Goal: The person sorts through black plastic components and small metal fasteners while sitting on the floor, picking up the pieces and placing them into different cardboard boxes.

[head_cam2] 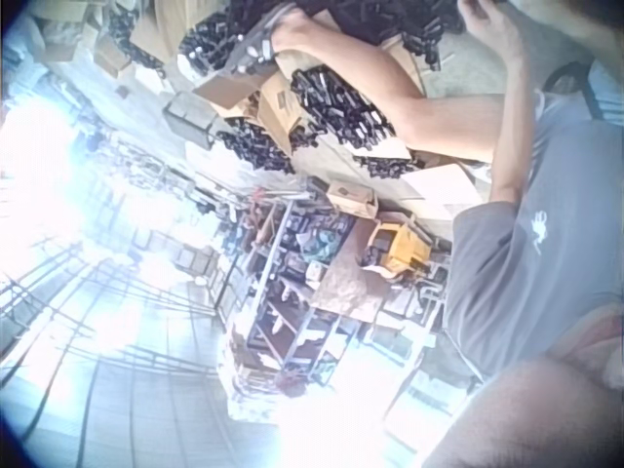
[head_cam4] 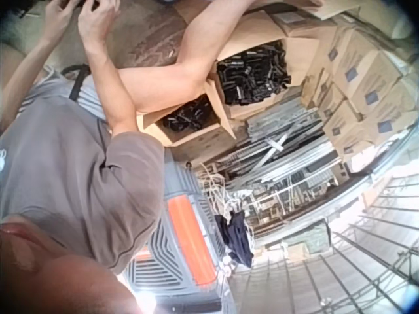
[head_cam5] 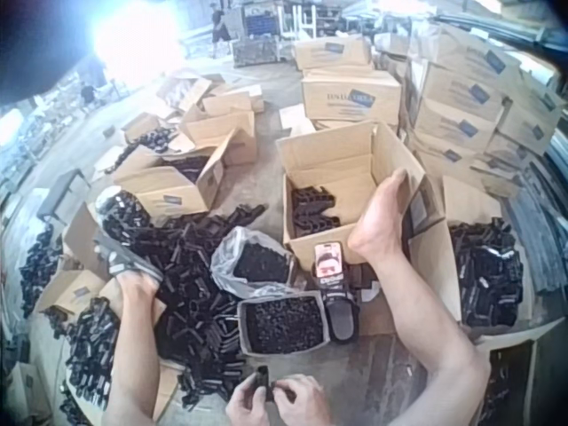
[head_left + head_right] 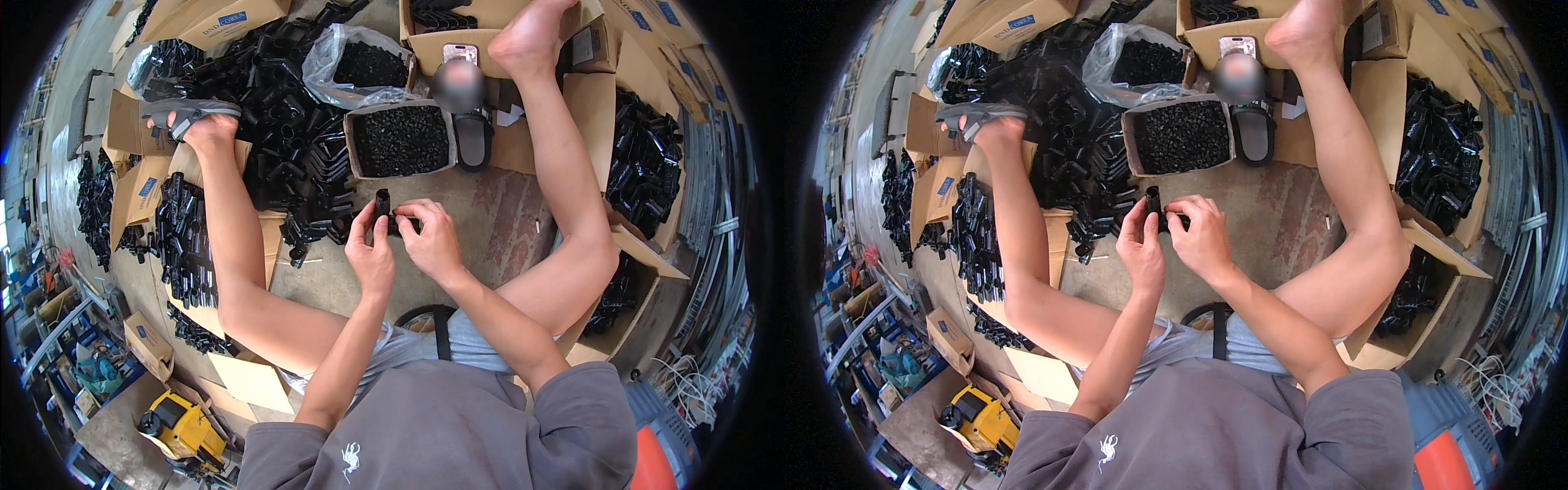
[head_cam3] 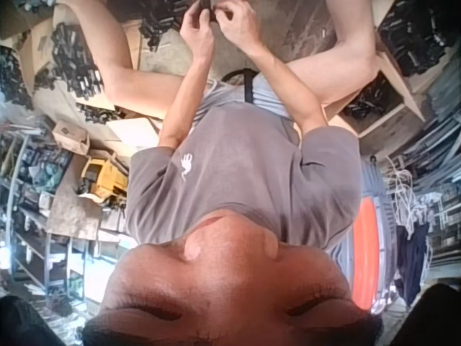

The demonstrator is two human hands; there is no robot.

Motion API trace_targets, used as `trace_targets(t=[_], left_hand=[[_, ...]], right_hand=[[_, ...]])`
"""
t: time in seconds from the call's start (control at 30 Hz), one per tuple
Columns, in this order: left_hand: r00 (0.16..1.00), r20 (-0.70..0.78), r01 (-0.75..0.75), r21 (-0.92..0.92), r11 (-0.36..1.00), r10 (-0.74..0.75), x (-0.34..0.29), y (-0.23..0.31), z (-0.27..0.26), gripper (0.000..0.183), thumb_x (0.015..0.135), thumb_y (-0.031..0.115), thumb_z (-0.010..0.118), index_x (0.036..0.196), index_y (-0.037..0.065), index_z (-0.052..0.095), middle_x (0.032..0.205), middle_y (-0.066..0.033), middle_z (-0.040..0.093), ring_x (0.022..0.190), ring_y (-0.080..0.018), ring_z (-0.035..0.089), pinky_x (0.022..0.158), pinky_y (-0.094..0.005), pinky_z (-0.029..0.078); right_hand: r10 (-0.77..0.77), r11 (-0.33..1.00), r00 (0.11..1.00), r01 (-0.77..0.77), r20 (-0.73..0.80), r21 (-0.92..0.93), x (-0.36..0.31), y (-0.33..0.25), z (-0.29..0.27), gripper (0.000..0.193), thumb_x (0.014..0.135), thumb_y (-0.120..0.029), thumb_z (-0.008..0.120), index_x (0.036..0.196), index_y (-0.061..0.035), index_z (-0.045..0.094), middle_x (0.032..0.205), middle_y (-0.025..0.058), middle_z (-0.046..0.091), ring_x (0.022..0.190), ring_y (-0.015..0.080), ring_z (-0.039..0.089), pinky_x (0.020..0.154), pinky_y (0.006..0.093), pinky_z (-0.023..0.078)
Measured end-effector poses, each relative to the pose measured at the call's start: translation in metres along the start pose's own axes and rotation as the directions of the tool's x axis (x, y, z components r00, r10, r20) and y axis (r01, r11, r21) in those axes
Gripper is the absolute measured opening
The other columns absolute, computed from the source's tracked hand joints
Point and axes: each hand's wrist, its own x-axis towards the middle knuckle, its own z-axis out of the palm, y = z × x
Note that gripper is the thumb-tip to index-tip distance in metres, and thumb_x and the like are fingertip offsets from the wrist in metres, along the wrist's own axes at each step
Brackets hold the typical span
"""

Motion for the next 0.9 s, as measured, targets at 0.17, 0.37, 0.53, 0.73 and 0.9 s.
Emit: trace_targets(t=[0.17,0.37,0.53,0.73,0.9], left_hand=[[1.000,-0.005,-0.015,-0.010,1.000,0.015,0.000,0.005,0.004,0.033,0.102,0.003,0.064,0.133,-0.007,0.062,0.125,-0.0143,0.069,0.113,-0.0166,0.064,0.097,-0.0297,0.052],[0.999,0.011,-0.040,0.018,0.999,0.040,0.000,0.004,0.005,0.033,0.102,0.003,0.063,0.133,-0.007,0.061,0.127,-0.0149,0.068,0.115,-0.0179,0.065,0.099,-0.0302,0.052],[0.999,-0.001,-0.048,0.053,0.997,0.048,-0.001,0.006,0.005,0.034,0.102,0.003,0.063,0.134,-0.007,0.061,0.127,-0.0152,0.068,0.116,-0.0185,0.064,0.099,-0.0302,0.052],[0.999,-0.007,-0.032,0.021,0.999,0.032,-0.001,0.010,0.007,0.033,0.101,0.002,0.063,0.134,-0.007,0.061,0.126,-0.0146,0.068,0.116,-0.0175,0.064,0.098,-0.0301,0.053],[0.999,-0.009,-0.052,0.042,0.998,0.052,0.000,0.008,0.008,0.033,0.101,0.002,0.063,0.132,-0.007,0.061,0.123,-0.0139,0.069,0.113,-0.0176,0.065,0.097,-0.0304,0.054]], right_hand=[[0.020,0.997,0.999,-0.018,-0.037,0.069,-0.004,-0.002,0.000,0.017,0.086,-0.010,0.074,0.100,-0.0003,0.076,0.107,0.0143,0.074,0.102,0.0313,0.069,0.091,0.0399,0.054],[0.006,0.997,0.995,0.003,-0.104,0.078,-0.007,-0.004,0.002,0.015,0.089,-0.011,0.074,0.099,-0.0006,0.076,0.105,0.0141,0.073,0.101,0.0311,0.068,0.089,0.0404,0.054],[-0.107,0.994,0.988,0.102,-0.109,-0.045,-0.006,0.000,0.004,0.015,0.092,-0.014,0.071,0.099,-0.0009,0.075,0.106,0.0147,0.071,0.099,0.0317,0.067,0.086,0.0413,0.053],[-0.028,0.994,0.991,0.041,-0.129,0.100,-0.005,0.000,0.007,0.015,0.094,-0.014,0.069,0.101,-0.0004,0.070,0.105,0.0146,0.070,0.097,0.0333,0.068,0.085,0.0419,0.054],[-0.147,0.986,0.980,0.156,-0.136,0.059,-0.008,0.006,0.009,0.016,0.092,-0.012,0.071,0.102,0.0001,0.068,0.105,0.0150,0.070,0.097,0.0332,0.068,0.084,0.0417,0.054]])
